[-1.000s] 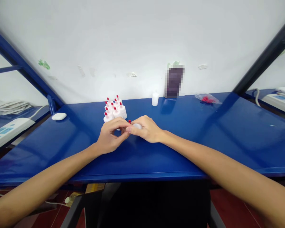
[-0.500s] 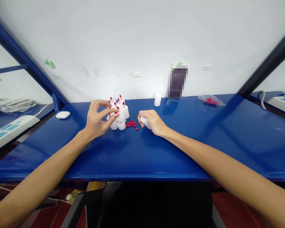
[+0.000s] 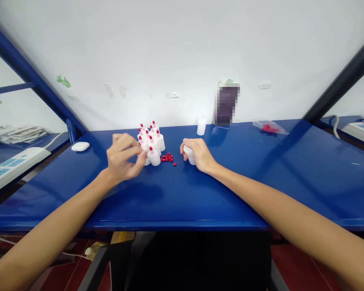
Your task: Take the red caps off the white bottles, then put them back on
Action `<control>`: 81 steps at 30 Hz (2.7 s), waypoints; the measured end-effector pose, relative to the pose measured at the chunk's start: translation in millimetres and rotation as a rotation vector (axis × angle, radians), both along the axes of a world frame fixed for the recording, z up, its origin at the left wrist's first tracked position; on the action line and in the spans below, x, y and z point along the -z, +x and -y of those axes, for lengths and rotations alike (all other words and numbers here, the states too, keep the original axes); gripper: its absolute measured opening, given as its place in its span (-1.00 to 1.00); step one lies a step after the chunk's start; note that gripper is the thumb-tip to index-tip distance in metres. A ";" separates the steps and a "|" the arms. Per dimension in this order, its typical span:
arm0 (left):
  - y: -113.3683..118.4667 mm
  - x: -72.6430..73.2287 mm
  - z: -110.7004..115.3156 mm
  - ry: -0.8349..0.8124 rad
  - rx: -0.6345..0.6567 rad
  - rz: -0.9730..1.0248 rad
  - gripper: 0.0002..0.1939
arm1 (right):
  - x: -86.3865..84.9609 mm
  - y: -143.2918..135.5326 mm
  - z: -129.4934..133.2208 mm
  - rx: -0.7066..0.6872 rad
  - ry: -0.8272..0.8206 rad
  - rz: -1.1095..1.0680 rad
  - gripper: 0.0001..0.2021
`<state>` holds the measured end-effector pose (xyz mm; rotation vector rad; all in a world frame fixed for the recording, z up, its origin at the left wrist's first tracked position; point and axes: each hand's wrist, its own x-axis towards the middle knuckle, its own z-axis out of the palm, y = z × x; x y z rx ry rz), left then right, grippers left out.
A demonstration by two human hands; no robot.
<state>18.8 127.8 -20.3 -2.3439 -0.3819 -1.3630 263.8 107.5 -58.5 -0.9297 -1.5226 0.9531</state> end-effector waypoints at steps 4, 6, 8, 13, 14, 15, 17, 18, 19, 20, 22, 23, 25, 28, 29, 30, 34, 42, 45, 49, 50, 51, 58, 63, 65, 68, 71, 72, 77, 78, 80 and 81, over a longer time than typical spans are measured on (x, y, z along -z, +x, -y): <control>21.2 15.4 22.5 -0.164 0.022 -0.300 -0.64 | -2.5 -3.6 2.1 0.018 0.120 0.085 -0.56; 29.4 26.9 26.3 -0.284 -0.062 -0.378 -0.65 | -1.9 -4.9 1.7 0.042 0.162 0.093 -0.57; 34.4 35.1 25.5 -0.396 -0.160 -0.425 -0.74 | 0.0 -5.7 0.9 0.038 0.132 0.080 -0.60; 40.3 33.6 21.7 -0.576 -0.295 -0.535 -0.72 | 3.1 -7.7 2.5 0.017 -0.014 0.033 -0.63; 41.3 32.1 22.0 -0.599 -0.291 -0.555 -0.72 | 2.9 -8.2 3.7 0.026 -0.008 0.053 -0.61; 42.2 31.1 22.4 -0.617 -0.289 -0.573 -0.72 | 2.3 -8.9 5.0 0.036 0.005 0.074 -0.59; 43.2 31.5 23.0 -0.634 -0.295 -0.602 -0.70 | 0.8 -10.1 7.3 0.042 0.028 0.101 -0.56; 43.3 32.7 23.0 -0.636 -0.291 -0.608 -0.70 | -0.1 -10.7 8.3 0.040 0.033 0.103 -0.54; 43.2 34.2 22.7 -0.633 -0.276 -0.602 -0.71 | -1.0 -11.2 9.0 0.036 0.036 0.100 -0.53; 43.0 35.7 22.3 -0.629 -0.243 -0.584 -0.73 | -1.8 -11.7 9.4 0.030 0.037 0.095 -0.53; 42.6 37.5 22.0 -0.635 -0.133 -0.488 -0.79 | -3.3 -12.2 9.7 0.019 0.034 0.086 -0.51; 42.5 37.2 22.5 -0.653 -0.066 -0.405 -0.83 | -3.9 -12.2 9.5 0.010 0.029 0.084 -0.51; 42.7 34.1 25.1 -0.744 0.074 -0.190 -0.89 | -4.8 -11.9 9.2 -0.010 0.021 0.085 -0.51; 43.3 26.0 31.5 -1.008 0.313 0.151 -0.91 | -5.6 -12.1 10.7 -0.044 0.025 0.090 -0.53; 43.6 23.7 33.5 -1.095 0.390 0.239 -0.88 | -5.7 -12.9 12.0 -0.061 0.037 0.095 -0.52; 43.8 22.0 34.9 -1.170 0.456 0.309 -0.84 | -5.8 -14.2 13.7 -0.083 0.047 0.104 -0.52; 45.4 22.4 34.2 -1.357 0.600 0.423 -0.78 | -5.0 -22.9 20.5 -0.150 0.055 0.146 -0.48; 48.6 28.3 29.8 -1.623 0.720 0.488 -0.72 | -2.4 -30.7 21.8 -0.125 -0.013 0.125 -0.47; 49.3 28.0 30.5 -1.681 0.738 0.518 -0.71 | -5.6 -31.3 23.5 -0.125 0.001 0.162 -0.54; 49.3 29.0 28.9 -1.693 0.738 0.521 -0.70 | -9.4 -32.6 26.1 -0.138 0.000 0.170 -0.61; 49.2 29.5 28.3 -1.688 0.735 0.520 -0.70 | -9.3 -32.8 26.2 -0.139 -0.008 0.160 -0.61; 49.2 30.1 27.8 -1.681 0.735 0.516 -0.71 | -8.6 -32.9 26.1 -0.137 -0.016 0.148 -0.61; 48.8 34.0 25.7 -1.652 0.729 0.467 -0.70 | -0.9 -31.1 22.7 -0.149 -0.002 0.085 -0.42; 48.4 35.5 25.2 -1.577 0.702 0.418 -0.69 | -5.8 -29.1 22.4 -0.159 0.012 0.163 -0.43; 48.8 34.2 27.2 -1.515 0.687 0.394 -0.70 | -7.9 -28.4 22.1 -0.181 0.023 0.184 -0.43; 49.4 31.5 31.1 -1.446 0.674 0.361 -0.74 | -10.1 -28.0 21.8 -0.189 0.027 0.235 -0.43; 49.2 30.9 33.6 -1.401 0.657 0.333 -0.76 | -11.2 -28.1 22.3 -0.167 0.033 0.261 -0.41; 49.1 31.5 34.2 -1.385 0.645 0.324 -0.76 | -11.3 -28.0 22.6 -0.160 0.039 0.271 -0.40; 46.7 33.8 35.3 -1.215 0.519 0.238 -0.80 | -10.4 -27.5 23.9 -0.195 0.086 0.284 -0.40; 44.8 32.4 34.0 -1.142 0.479 0.231 -0.82 | -9.9 -27.0 23.6 -0.205 0.093 0.272 -0.40; 37.8 26.3 28.0 -0.960 0.399 0.253 -0.86 | -9.0 -25.1 22.1 -0.214 0.094 0.242 -0.39; 32.6 21.9 23.1 -0.847 0.358 0.278 -0.88 | -8.6 -23.6 20.9 -0.211 0.088 0.228 -0.38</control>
